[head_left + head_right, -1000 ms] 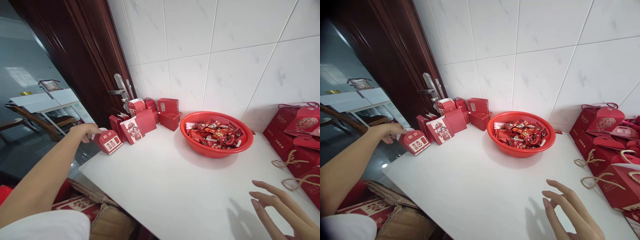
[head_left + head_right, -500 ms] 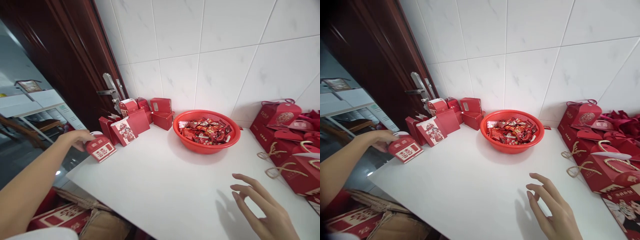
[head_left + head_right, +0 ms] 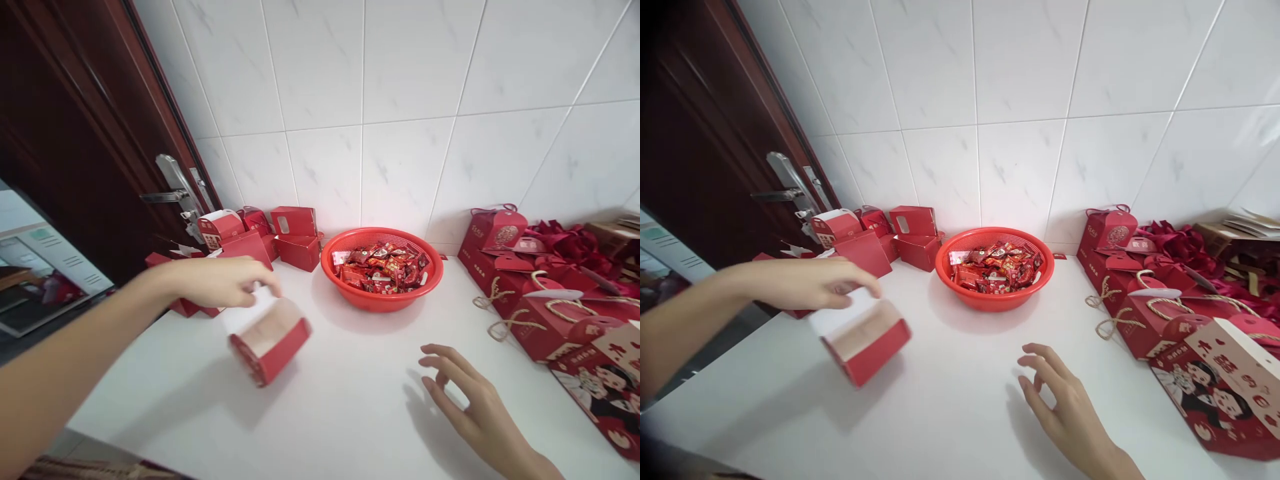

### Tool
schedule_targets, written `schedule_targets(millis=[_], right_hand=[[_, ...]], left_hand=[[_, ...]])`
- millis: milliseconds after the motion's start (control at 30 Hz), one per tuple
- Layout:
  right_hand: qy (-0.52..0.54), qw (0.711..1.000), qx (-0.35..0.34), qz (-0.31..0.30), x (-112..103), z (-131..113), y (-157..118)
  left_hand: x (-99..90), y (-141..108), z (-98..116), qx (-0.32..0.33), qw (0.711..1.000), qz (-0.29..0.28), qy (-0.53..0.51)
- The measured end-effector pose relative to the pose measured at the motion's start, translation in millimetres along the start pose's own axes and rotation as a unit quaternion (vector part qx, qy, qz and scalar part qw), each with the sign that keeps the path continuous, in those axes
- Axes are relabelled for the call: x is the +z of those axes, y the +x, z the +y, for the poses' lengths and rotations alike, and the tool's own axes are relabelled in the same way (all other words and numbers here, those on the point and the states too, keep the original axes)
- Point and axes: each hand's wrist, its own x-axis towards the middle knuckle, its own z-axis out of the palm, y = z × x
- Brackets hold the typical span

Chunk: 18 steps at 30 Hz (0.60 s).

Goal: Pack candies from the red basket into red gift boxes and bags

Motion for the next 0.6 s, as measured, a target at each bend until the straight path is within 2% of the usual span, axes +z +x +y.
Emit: schedule_targets(millis=[100,167,233,300,367,433,600], right_hand=[[-0.018,0.999,-0.009,0.05,-1.0,-1.6,8.3],[-0.035,0.995,-0.022,0.087,-4.8,-5.7,15.1],[-0.038,0.995,-0.028,0.09,-10.1,-12.5,22.6],[-0.034,0.997,-0.016,0.06,-14.9,-20.4,30.4],[-0.035,0.999,0.007,0.028,-17.7,-26.5,37.5],[-0.026,0.999,0.036,0.005,-18.3,-28.9,42.5],[0.089,0.991,0.098,0.033,-16.2,-19.2,44.6]], left_hand=[[53.4,0.9,47.7,0.109,0.992,-0.063,-0.011],[85.7,0.0,82.0,0.186,0.976,-0.111,-0.025],[106.8,1.7,115.0,0.257,0.95,-0.171,-0.039],[118.0,5.7,139.5,0.303,0.924,-0.229,-0.039],[124.0,9.8,150.6,0.317,0.915,-0.247,-0.033],[128.2,12.5,149.4,0.311,0.917,-0.247,-0.031],[128.7,10.2,132.7,0.265,0.912,-0.312,0.007]])
